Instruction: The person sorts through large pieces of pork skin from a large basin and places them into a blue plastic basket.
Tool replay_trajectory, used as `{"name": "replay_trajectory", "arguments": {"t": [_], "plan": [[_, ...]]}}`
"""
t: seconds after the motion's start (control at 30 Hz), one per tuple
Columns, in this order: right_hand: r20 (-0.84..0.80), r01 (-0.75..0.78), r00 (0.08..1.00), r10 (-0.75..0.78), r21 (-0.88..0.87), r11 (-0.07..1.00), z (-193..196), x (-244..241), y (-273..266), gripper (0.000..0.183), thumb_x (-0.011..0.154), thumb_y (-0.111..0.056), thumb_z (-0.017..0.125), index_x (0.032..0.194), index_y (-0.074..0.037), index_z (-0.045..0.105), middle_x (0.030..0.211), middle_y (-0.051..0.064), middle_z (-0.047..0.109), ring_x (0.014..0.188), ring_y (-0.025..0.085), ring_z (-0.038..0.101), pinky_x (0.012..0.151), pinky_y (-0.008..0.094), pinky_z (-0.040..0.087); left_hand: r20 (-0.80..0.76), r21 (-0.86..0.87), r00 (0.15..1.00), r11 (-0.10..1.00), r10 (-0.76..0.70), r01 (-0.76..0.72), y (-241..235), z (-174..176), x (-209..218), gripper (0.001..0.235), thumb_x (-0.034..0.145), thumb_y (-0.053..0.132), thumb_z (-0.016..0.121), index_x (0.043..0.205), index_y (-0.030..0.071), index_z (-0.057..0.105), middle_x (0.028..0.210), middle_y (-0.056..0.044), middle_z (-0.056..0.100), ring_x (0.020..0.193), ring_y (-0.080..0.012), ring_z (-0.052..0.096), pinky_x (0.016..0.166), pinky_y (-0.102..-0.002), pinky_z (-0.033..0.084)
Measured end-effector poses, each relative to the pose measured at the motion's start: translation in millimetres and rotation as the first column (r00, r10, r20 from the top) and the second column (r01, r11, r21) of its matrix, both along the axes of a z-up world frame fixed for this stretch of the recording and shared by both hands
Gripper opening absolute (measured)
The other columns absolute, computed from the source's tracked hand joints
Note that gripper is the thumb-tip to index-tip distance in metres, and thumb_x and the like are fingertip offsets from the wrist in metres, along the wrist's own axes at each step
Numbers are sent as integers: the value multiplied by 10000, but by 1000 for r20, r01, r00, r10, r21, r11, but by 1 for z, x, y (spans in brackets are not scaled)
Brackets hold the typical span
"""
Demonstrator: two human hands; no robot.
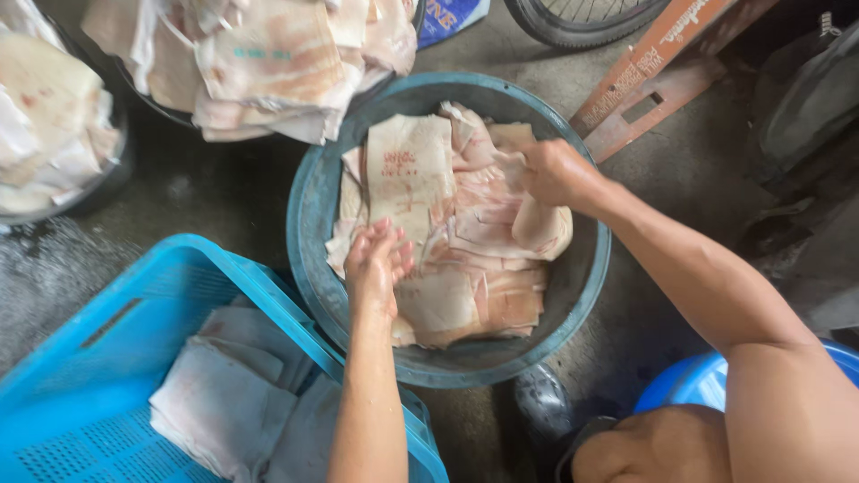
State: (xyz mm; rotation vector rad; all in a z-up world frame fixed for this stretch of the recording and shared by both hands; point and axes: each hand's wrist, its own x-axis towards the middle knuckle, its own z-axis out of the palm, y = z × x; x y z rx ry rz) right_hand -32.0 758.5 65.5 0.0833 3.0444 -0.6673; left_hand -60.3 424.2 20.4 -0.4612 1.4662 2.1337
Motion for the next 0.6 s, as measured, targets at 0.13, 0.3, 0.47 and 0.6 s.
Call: {"name": "replay_trajectory", "arguments": {"t": [0.13,0.3,0.47,0.6], "plan": [[-16,-324,935,354,-440,837,87,-10,-45,468,780,37,580,1223,-44,708,974,103,774,895,219,746,824,373,589,-637,-126,747,982,-189,142,14,27,7,855,842,251,809,1552,108,353,1542,-210,441,1394,-346,458,1139,-441,381],[-135,-437,851,508,-719,541,99,-19,-95,477,884,25,543,1335,-58,669,1195,119,746,1137,205,704,1042,371,563,-826,-423,323,887,-461,184,11,50,23,976,774,443,842,1529,23,387,1482,-263,493,1376,-346,464,1103,-416,401],[-33,-253,934,356,-765,593,60,-21,-111,533,1020,-145,556,1530,-72,421,1362,144,628,1263,237,599,1087,387,487,-365,-265,876,937,-316,228,14,11,22,406,1020,298,676,1251,-36,682,1134,-184,757,1026,-261,713,901,-378,562],[183,-352,896,405,-266,897,-18,-14,-68,676,976,-299,713,1554,-127,408,1518,160,573,1388,303,583,1151,421,471,-81,-34,990,992,118,-122,9,1,8,351,974,173,617,1266,-22,638,1123,-131,731,937,-223,732,795,-373,593]]}}
